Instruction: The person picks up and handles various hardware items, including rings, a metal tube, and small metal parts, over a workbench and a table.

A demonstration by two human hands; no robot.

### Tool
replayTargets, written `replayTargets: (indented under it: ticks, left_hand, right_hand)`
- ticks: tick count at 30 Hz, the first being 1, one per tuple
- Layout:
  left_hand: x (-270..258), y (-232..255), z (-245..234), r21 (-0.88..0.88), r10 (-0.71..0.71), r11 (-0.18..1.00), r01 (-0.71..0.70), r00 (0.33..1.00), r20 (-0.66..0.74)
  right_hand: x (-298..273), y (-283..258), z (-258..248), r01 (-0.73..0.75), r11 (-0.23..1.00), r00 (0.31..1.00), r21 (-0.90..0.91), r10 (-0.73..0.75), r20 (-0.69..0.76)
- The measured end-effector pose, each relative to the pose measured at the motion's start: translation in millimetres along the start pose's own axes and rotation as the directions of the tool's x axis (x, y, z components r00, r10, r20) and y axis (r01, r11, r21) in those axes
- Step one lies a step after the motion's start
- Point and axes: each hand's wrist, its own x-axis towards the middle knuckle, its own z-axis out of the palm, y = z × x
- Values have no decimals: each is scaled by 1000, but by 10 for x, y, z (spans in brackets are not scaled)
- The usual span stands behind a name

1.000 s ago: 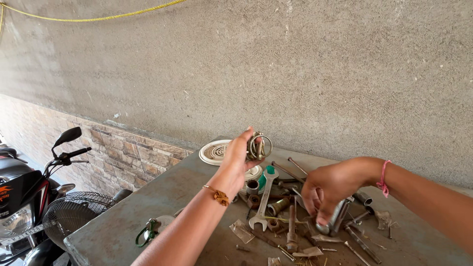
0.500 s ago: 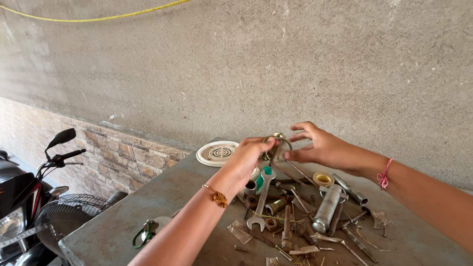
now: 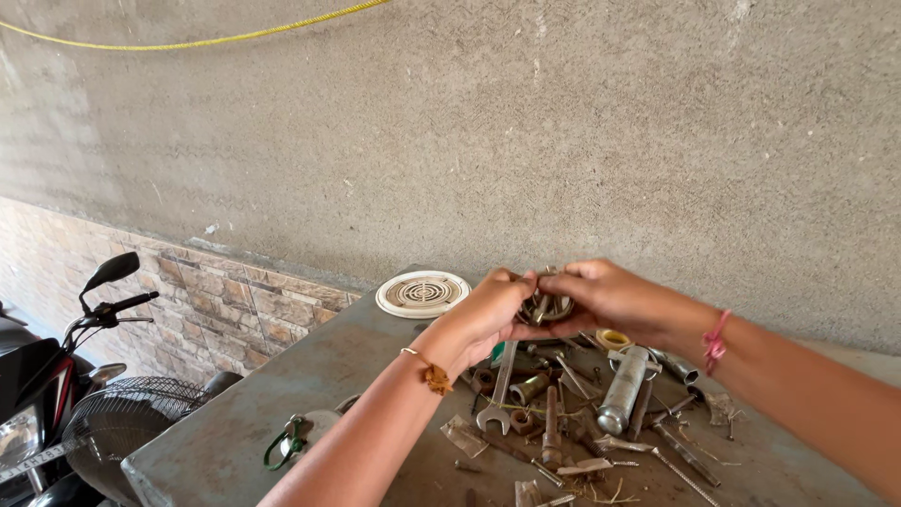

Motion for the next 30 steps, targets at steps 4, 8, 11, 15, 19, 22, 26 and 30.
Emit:
replayTargets:
  ticks: [4,8,11,15,19,22,26,30]
  left_hand:
    - [-32,79,-57,27,-102,994,103,994,-45]
    - [-145,250,-80,-95,-34,994,57,973,229]
    - [-333,428,-54,-68,-89,992,106,972,217]
    - [-381,557,-51,-113,-55,990,88,963,264]
    - [-345,528,-48,-119,83,992,-34,898,432]
    - [-408,528,-14,-137,52,991,5,910,411]
    - [-597,506,47,-162,44,986,27,905,423]
    - [-817,521,195,-143,26,989,37,909,416]
  right_hand:
    - [50,73,59,-14,994,1000,108,14,-1]
    - [-100,40,20,20,972,999,235,-10,-45]
    - [-168,-24,7,-5,963,993,268,36,-111]
    - [-267,-127,-78,15,962,977,273,45,-210]
    - [-423,-168,-152,40,963,972,266,25,-233]
    - [-528,-175,-163,42,968,978,246,11,-210]
    - [-743,-171,-109,15,957,983,291,39,-180]
    - [-1040,-159,-72,26,941,988,338,27,-150]
